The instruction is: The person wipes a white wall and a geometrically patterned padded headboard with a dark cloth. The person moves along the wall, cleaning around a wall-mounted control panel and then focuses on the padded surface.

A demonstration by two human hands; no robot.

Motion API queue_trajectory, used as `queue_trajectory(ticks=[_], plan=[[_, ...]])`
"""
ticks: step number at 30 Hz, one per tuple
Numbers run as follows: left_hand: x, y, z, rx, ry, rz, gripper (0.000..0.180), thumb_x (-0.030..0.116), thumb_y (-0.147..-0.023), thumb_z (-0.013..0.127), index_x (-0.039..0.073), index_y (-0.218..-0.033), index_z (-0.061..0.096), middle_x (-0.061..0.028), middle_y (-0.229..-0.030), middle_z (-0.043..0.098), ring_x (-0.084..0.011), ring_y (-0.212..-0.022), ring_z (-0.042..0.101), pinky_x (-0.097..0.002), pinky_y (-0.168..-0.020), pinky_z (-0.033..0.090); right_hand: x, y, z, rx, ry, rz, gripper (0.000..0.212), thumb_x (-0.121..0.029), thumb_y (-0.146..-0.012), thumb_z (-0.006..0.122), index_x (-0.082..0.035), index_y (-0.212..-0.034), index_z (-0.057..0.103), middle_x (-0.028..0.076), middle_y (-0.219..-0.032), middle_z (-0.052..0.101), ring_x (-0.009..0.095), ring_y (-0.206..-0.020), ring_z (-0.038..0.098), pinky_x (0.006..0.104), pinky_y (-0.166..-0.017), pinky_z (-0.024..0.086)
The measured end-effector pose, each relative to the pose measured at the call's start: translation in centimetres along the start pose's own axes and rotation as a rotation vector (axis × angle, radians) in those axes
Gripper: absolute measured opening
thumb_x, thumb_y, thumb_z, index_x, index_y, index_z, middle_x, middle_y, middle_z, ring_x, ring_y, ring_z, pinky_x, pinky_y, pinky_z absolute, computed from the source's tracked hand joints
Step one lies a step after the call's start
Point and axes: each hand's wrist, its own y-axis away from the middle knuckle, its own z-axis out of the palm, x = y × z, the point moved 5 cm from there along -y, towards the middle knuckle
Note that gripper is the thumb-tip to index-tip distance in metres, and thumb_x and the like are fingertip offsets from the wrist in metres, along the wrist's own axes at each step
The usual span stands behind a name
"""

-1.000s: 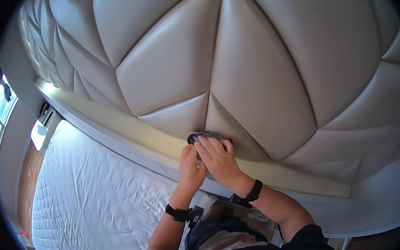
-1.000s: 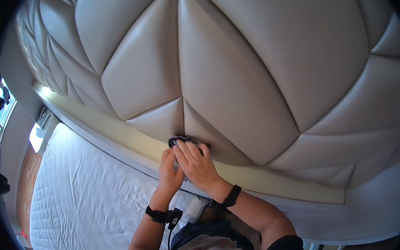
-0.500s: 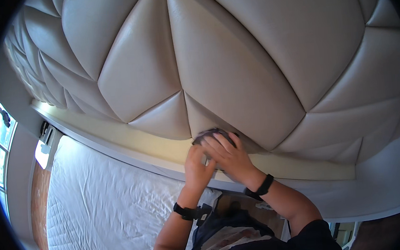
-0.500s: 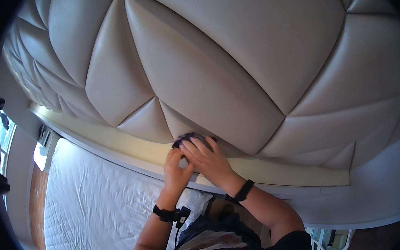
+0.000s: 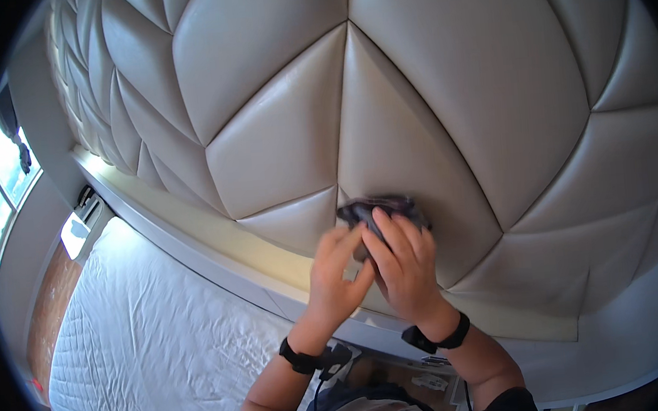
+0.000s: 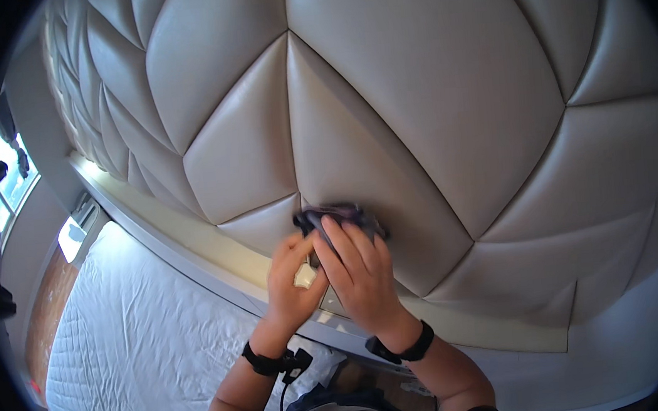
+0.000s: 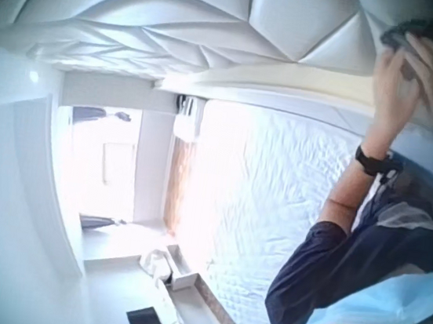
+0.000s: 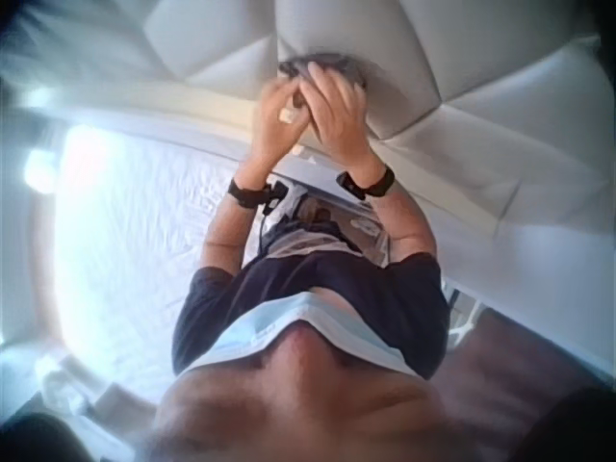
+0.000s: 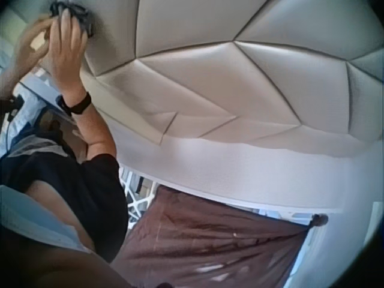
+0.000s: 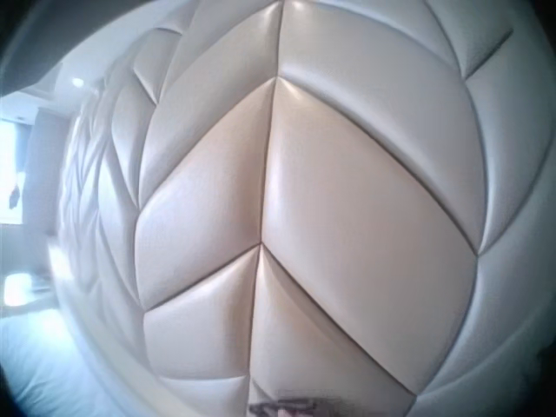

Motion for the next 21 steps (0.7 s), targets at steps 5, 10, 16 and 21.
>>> queue_trajectory(ticks=[5,10,16,21], plan=[[0.2,-5.7,-1.5,0.219,-0.050,0.062,0.046,-0.002,-0.087,0.069,-0.002,-0.133,0.064,-0.0207,-0.130,0.060,-0.0350,-0.116,0.060,-0.0391,-0.101,0.048,0.2,-7.9,0.7,0.132,0.081,-0.070,0.044,-0.012,-0.090,0.068,-0.010,-0.134,0.067,0.010,-0.147,0.058,0.031,-0.138,0.048,0.0525,-0.114,0.040],[-1.3,-5.0,0.2,0.228,-0.042,0.029,0.044,-0.002,-0.086,0.068,-0.002,-0.129,0.064,-0.0201,-0.132,0.058,-0.0350,-0.120,0.057,-0.0396,-0.103,0.047,0.8,-7.2,1.9,0.102,0.155,-0.041,0.044,-0.017,-0.090,0.066,-0.016,-0.134,0.067,0.007,-0.148,0.057,0.030,-0.139,0.048,0.0538,-0.115,0.037],[-0.8,-0.1,4.3,0.120,-0.061,0.097,0.046,0.002,-0.074,0.080,-0.002,-0.118,0.068,-0.0208,-0.118,0.061,-0.0390,-0.105,0.062,-0.0426,-0.090,0.053,3.1,1.7,1.1,-0.019,0.226,0.005,0.046,-0.019,-0.094,0.064,-0.021,-0.140,0.064,0.002,-0.150,0.054,0.025,-0.142,0.044,0.0511,-0.117,0.034],[-1.5,3.8,8.0,-0.086,0.072,0.101,0.045,0.003,-0.073,0.084,-0.002,-0.115,0.069,-0.0180,-0.113,0.060,-0.0337,-0.096,0.065,-0.0385,-0.082,0.056,5.1,10.1,1.1,-0.099,0.292,0.050,0.047,-0.022,-0.093,0.068,-0.025,-0.140,0.062,0.001,-0.150,0.053,0.027,-0.142,0.041,0.0537,-0.115,0.034]])
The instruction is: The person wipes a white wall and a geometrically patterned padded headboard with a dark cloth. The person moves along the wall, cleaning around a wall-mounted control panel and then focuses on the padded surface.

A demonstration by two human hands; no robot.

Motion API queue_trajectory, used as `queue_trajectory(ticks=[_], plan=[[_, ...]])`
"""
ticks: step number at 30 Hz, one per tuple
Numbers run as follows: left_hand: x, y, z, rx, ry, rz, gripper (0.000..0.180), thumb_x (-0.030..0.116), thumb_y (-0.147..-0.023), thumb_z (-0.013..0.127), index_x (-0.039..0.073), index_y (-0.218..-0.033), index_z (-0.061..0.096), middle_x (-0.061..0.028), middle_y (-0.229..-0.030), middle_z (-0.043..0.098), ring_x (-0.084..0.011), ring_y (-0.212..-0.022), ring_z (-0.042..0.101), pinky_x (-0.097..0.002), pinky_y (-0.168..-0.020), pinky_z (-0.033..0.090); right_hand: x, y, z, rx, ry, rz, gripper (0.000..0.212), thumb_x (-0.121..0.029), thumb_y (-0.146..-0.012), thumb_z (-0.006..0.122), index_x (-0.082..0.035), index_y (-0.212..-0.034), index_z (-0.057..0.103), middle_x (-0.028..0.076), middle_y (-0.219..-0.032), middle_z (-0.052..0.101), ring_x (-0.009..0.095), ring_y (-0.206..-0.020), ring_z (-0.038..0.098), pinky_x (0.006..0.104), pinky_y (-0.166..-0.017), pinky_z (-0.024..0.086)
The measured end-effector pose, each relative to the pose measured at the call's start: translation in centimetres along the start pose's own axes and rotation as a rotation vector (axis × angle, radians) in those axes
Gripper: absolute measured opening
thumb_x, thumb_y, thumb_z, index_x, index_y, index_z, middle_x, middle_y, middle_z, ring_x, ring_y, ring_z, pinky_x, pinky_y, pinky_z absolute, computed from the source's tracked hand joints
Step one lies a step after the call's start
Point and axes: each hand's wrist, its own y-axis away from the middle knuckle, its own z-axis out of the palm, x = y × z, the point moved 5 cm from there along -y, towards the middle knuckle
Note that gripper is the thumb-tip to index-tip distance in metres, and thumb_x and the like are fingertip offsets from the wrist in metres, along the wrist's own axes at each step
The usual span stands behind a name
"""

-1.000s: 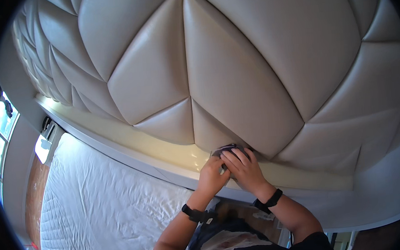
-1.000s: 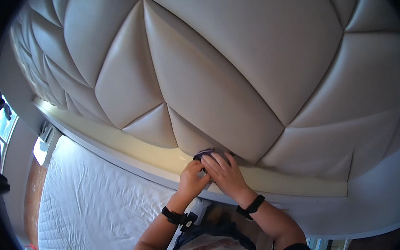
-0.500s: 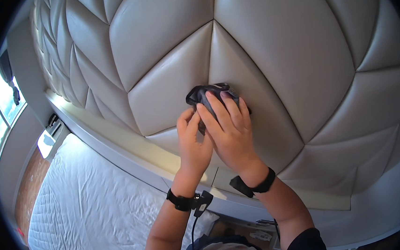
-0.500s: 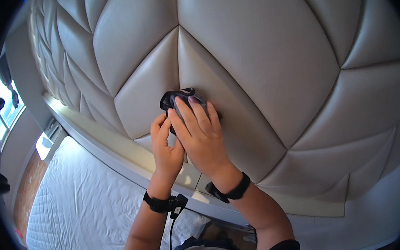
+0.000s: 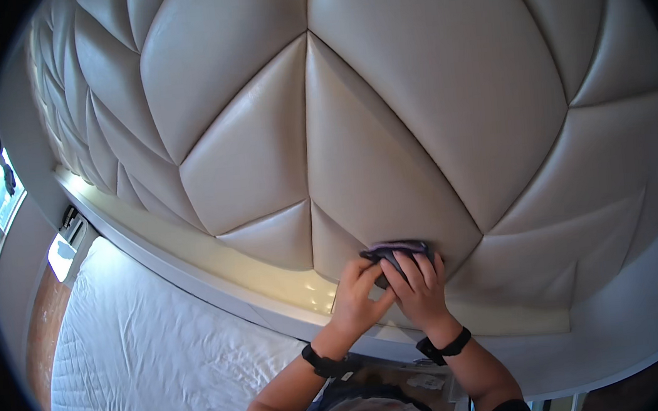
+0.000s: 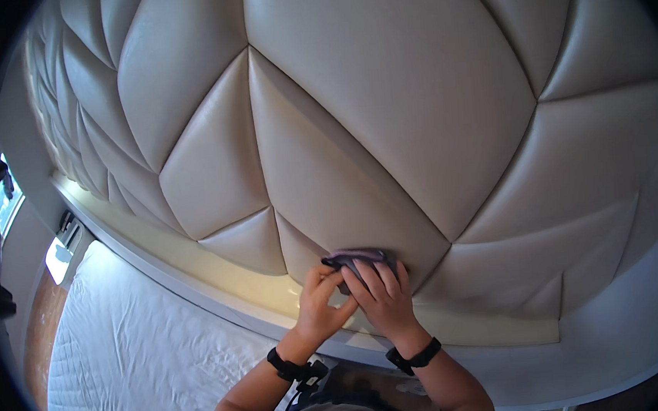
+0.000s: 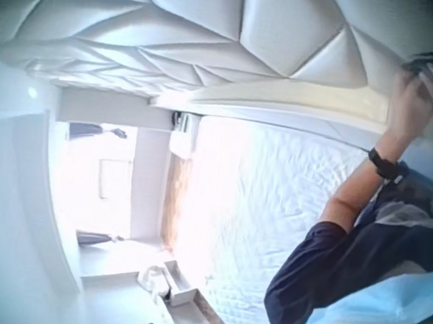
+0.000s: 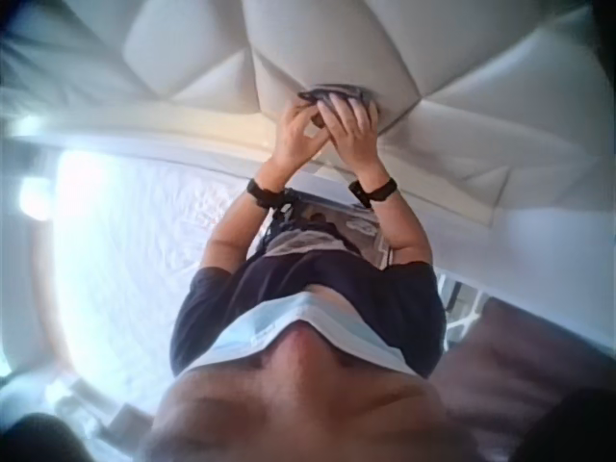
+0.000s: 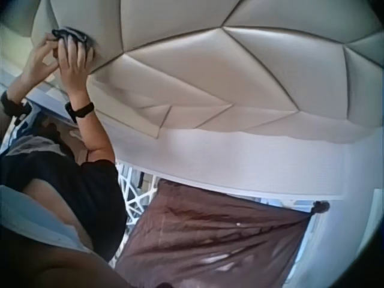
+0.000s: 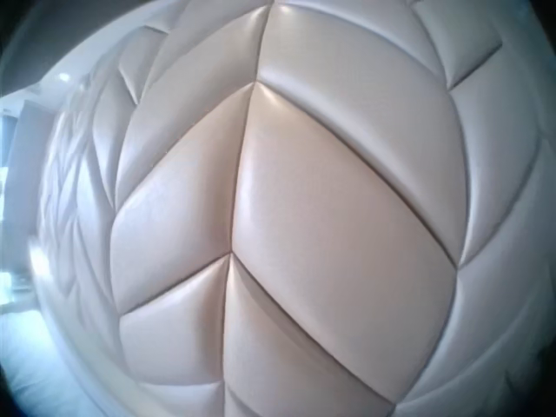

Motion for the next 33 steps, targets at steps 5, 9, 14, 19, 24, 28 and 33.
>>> queue_trajectory(ticks=[5,9,14,19,24,28,33], plan=[[1.0,-0.8,-0.3,0.069,0.032,-0.012,0.049,0.004,-0.075,0.082,-0.002,-0.122,0.067,-0.0212,-0.122,0.060,-0.0386,-0.103,0.064,-0.0423,-0.088,0.055,0.2,-1.8,-1.0,0.012,-0.042,-0.020,0.049,-0.019,-0.091,0.072,-0.023,-0.140,0.062,0.004,-0.149,0.052,0.031,-0.141,0.039,0.0567,-0.114,0.034],[1.9,-4.4,-3.7,0.146,-0.074,0.019,0.053,0.001,-0.078,0.078,-0.001,-0.130,0.065,-0.0239,-0.129,0.057,-0.0414,-0.114,0.060,-0.0443,-0.097,0.052,-1.0,-8.8,-2.7,0.100,-0.084,-0.036,0.047,-0.019,-0.093,0.067,-0.021,-0.140,0.063,0.007,-0.150,0.053,0.031,-0.140,0.044,0.0555,-0.113,0.036],[3.2,-10.4,-8.3,0.317,-0.191,0.143,0.052,-0.002,-0.083,0.071,-0.002,-0.135,0.063,-0.0250,-0.134,0.054,-0.0419,-0.121,0.055,-0.0452,-0.103,0.047,-2.0,-17.8,-4.8,0.253,-0.167,-0.075,0.048,-0.019,-0.093,0.065,-0.018,-0.140,0.062,0.013,-0.154,0.052,0.035,-0.141,0.046,0.0562,-0.115,0.034],[3.2,-14.4,-9.3,0.372,-0.125,0.226,0.049,0.001,-0.090,0.064,-0.004,-0.139,0.058,-0.0259,-0.139,0.052,-0.0419,-0.126,0.053,-0.0474,-0.109,0.044,-1.5,-22.3,-5.9,0.357,-0.219,-0.058,0.053,-0.016,-0.085,0.070,-0.016,-0.138,0.062,0.022,-0.155,0.049,0.038,-0.134,0.053,0.0533,-0.112,0.034],[3.5,-13.7,-8.1,0.354,-0.188,0.240,0.047,0.003,-0.088,0.066,-0.004,-0.135,0.061,-0.0244,-0.139,0.052,-0.0428,-0.129,0.050,-0.0498,-0.111,0.041,-0.7,-20.5,-5.6,0.360,-0.199,-0.016,0.056,-0.017,-0.083,0.072,-0.017,-0.138,0.062,0.023,-0.153,0.050,0.036,-0.129,0.056,0.0484,-0.107,0.034],[3.7,-11.3,-5.6,0.299,-0.244,0.273,0.051,0.008,-0.079,0.075,0.000,-0.129,0.066,-0.0204,-0.136,0.053,-0.0410,-0.127,0.050,-0.0493,-0.109,0.041,0.5,-16.3,-5.5,0.310,-0.175,0.042,0.054,-0.022,-0.086,0.070,-0.020,-0.140,0.060,0.022,-0.152,0.051,0.034,-0.126,0.057,0.0462,-0.104,0.034],[3.6,-7.7,-0.7,0.201,-0.218,0.296,0.052,0.015,-0.071,0.081,0.006,-0.122,0.071,-0.0151,-0.132,0.054,-0.0390,-0.124,0.050,-0.0496,-0.105,0.044,3.0,-9.6,-5.3,0.253,-0.133,0.120,0.054,-0.027,-0.087,0.070,-0.025,-0.140,0.059,0.019,-0.151,0.053,0.031,-0.123,0.058,0.0438,-0.102,0.033]])
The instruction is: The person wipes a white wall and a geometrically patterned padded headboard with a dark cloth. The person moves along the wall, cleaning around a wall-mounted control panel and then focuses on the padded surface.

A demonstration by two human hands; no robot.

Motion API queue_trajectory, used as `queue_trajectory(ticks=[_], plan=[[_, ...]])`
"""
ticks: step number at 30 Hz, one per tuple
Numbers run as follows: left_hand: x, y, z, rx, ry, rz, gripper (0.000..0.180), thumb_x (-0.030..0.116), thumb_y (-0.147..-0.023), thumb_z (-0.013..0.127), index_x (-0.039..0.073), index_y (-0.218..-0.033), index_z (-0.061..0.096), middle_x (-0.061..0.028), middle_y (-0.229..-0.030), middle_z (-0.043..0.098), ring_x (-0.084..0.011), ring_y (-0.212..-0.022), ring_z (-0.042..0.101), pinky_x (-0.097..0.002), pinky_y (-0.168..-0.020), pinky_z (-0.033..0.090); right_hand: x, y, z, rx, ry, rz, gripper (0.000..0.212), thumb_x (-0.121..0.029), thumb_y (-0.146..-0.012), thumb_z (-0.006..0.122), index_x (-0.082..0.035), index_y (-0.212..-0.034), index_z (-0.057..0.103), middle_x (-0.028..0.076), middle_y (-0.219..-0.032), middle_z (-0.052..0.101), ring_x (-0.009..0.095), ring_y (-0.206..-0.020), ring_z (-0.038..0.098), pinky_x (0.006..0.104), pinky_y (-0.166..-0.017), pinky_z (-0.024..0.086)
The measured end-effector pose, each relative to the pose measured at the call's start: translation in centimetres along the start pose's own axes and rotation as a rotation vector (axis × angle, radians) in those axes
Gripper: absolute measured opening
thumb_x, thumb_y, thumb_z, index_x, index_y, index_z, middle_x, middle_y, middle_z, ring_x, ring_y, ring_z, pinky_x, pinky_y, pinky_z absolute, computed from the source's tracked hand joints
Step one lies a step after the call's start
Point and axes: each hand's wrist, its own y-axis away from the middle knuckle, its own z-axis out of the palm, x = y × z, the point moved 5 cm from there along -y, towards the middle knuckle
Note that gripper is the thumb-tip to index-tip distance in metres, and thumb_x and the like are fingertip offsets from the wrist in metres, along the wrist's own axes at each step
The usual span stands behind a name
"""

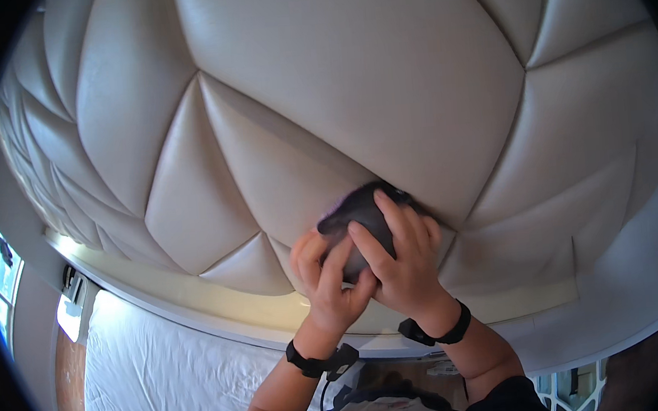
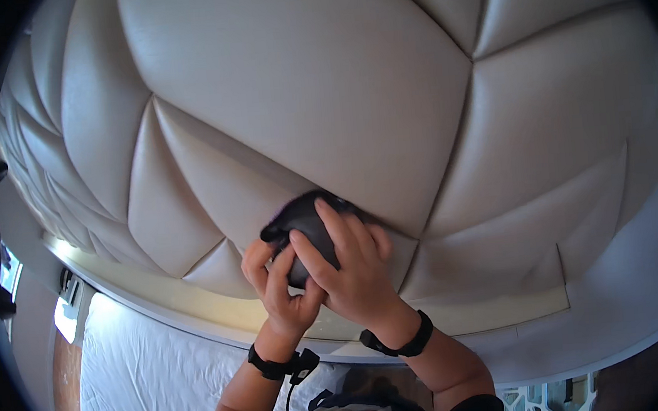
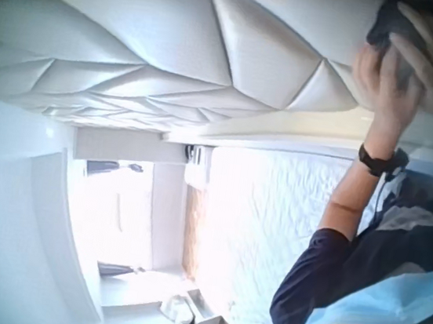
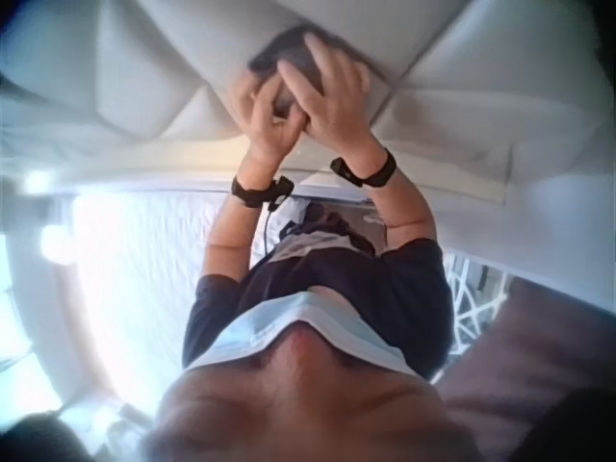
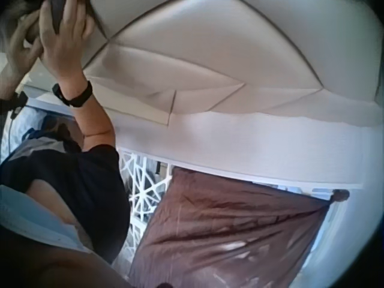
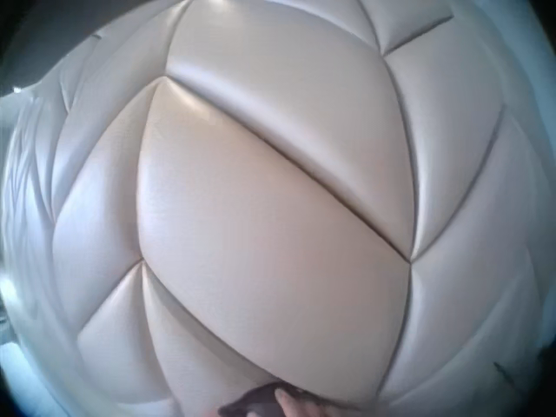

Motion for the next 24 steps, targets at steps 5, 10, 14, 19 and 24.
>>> queue_trajectory(ticks=[5,10,14,19,24], plan=[[2.0,3.5,2.7,-0.109,0.019,0.020,0.053,0.019,-0.068,0.084,0.009,-0.119,0.073,-0.0115,-0.127,0.054,-0.0368,-0.123,0.050,-0.0481,-0.105,0.044,2.1,5.5,-1.3,-0.032,0.059,0.084,0.059,-0.031,-0.087,0.072,-0.027,-0.143,0.053,0.018,-0.151,0.053,0.031,-0.125,0.057,0.0461,-0.106,0.032],[3.8,6.3,5.1,-0.218,0.019,0.056,0.051,0.022,-0.067,0.086,0.012,-0.116,0.075,-0.0084,-0.123,0.054,-0.0343,-0.121,0.050,-0.0457,-0.102,0.042,3.9,10.6,-2.2,-0.043,0.078,0.182,0.061,-0.028,-0.087,0.072,-0.026,-0.144,0.051,0.020,-0.151,0.052,0.035,-0.131,0.055,0.0470,-0.106,0.031],[4.2,7.9,6.4,-0.206,0.030,0.051,0.053,0.024,-0.067,0.086,0.013,-0.117,0.075,-0.0073,-0.121,0.055,-0.0330,-0.119,0.051,-0.0449,-0.101,0.039,4.9,12.7,-2.1,-0.082,0.056,0.209,0.061,-0.026,-0.088,0.070,-0.024,-0.145,0.050,0.022,-0.152,0.050,0.038,-0.133,0.054,0.0472,-0.106,0.031],[5.6,5.5,6.4,-0.250,0.008,0.082,0.051,0.023,-0.069,0.085,0.013,-0.118,0.074,-0.0074,-0.122,0.056,-0.0330,-0.119,0.051,-0.0449,-0.101,0.039,4.9,11.1,-3.2,-0.025,0.014,0.253,0.064,-0.022,-0.087,0.071,-0.018,-0.146,0.048,0.024,-0.151,0.052,0.038,-0.133,0.055,0.0462,-0.104,0.032],[5.7,5.9,6.7,-0.268,0.003,0.100,0.051,0.013,-0.068,0.084,0.009,-0.117,0.073,-0.0119,-0.125,0.054,-0.0362,-0.120,0.049,-0.0452,-0.103,0.042,4.6,11.4,-3.1,0.002,0.000,0.269,0.065,-0.020,-0.085,0.072,-0.015,-0.145,0.048,0.024,-0.149,0.054,0.036,-0.133,0.056,0.0470,-0.104,0.031]])
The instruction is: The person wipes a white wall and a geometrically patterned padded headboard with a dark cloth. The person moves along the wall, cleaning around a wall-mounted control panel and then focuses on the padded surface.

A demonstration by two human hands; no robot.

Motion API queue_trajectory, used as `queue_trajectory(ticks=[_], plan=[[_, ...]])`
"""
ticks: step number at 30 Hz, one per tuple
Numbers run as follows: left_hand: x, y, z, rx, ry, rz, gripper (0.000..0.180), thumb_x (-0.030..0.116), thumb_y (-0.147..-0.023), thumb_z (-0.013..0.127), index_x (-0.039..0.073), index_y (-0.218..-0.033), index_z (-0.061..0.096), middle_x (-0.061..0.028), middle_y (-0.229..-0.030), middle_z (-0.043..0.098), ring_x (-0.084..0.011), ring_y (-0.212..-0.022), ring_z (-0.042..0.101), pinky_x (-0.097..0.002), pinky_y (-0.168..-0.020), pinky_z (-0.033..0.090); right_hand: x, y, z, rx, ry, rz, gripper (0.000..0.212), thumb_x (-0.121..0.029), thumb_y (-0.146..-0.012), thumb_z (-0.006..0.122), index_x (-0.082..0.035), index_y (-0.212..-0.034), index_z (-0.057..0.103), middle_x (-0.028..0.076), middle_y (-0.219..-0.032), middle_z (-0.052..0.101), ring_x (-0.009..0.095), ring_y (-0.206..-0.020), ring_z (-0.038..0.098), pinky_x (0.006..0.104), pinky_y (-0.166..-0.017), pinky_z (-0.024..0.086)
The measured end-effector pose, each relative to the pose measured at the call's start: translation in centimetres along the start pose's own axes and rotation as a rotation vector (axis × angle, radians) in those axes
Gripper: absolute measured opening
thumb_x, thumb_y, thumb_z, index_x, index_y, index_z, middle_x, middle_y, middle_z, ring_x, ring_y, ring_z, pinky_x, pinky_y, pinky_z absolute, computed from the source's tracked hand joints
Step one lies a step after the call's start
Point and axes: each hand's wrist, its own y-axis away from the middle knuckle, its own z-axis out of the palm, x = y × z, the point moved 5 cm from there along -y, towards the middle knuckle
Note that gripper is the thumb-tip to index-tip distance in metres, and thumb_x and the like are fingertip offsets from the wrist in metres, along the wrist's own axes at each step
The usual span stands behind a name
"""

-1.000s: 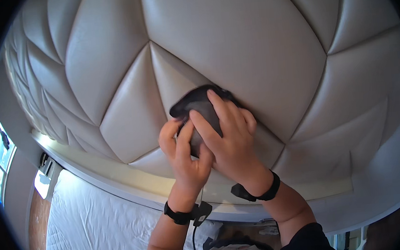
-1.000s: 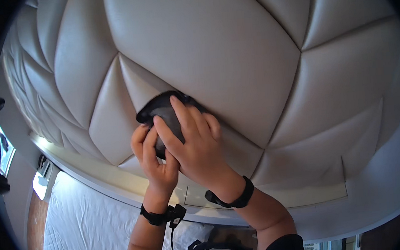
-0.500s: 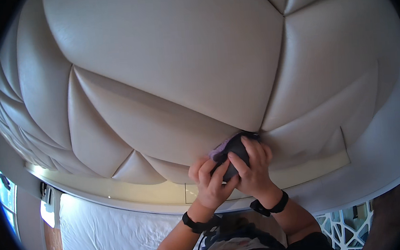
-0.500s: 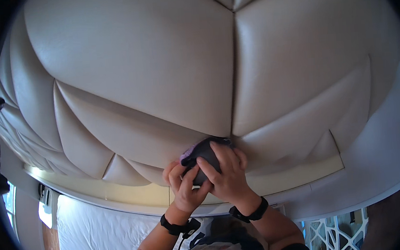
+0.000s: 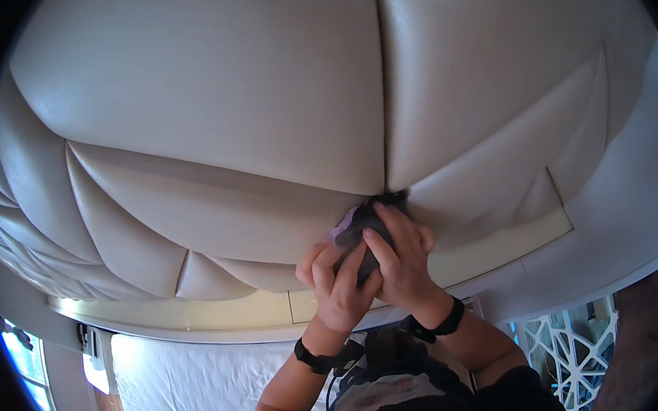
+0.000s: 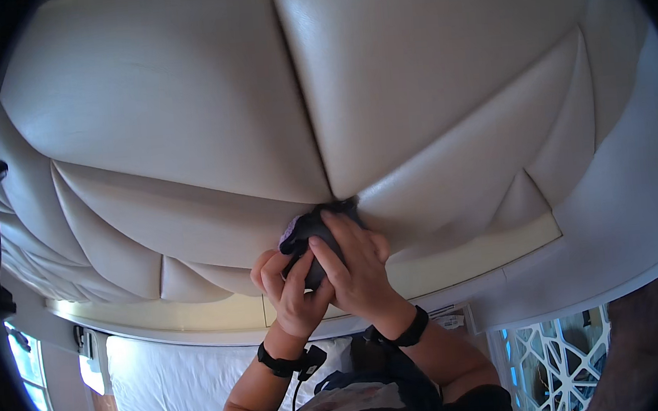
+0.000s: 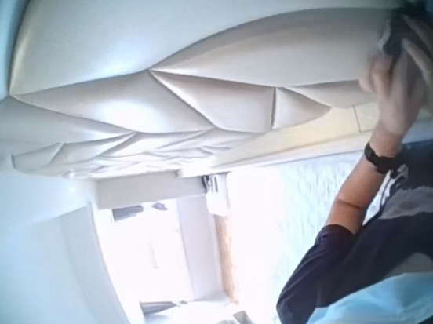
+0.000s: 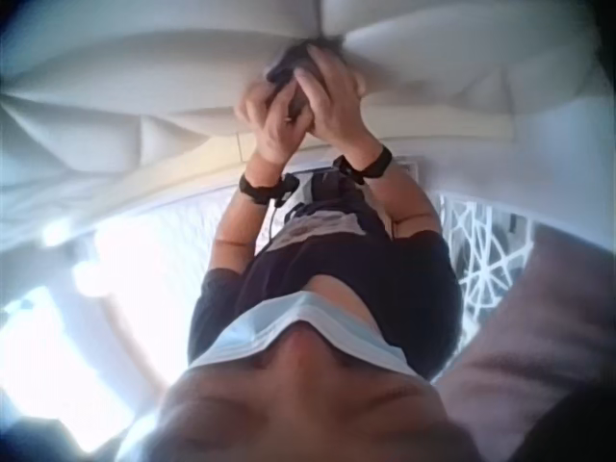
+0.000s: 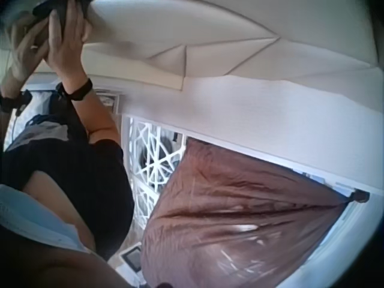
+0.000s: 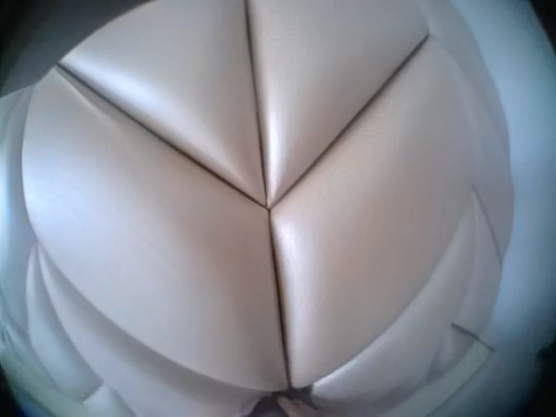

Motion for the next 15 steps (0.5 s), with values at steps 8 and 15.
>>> queue_trajectory(ticks=[8,15], plan=[[-1.3,5.3,1.7,-0.176,0.062,-0.010,0.046,0.027,-0.069,0.087,0.013,-0.112,0.077,-0.0063,-0.108,0.057,-0.0303,-0.111,0.055,-0.0439,-0.096,0.041,0.6,7.6,2.0,-0.167,0.041,0.081,0.066,-0.020,-0.082,0.074,-0.011,-0.143,0.049,0.023,-0.153,0.049,0.034,-0.131,0.056,0.0494,-0.105,0.031],[-0.9,7.7,3.0,-0.266,0.110,-0.079,0.041,0.023,-0.071,0.085,0.011,-0.110,0.076,-0.0084,-0.104,0.059,-0.0327,-0.109,0.057,-0.0462,-0.091,0.042,0.6,10.8,2.4,-0.299,0.100,0.131,0.059,-0.014,-0.086,0.070,-0.005,-0.141,0.051,0.022,-0.154,0.047,0.033,-0.132,0.055,0.0500,-0.108,0.034]])
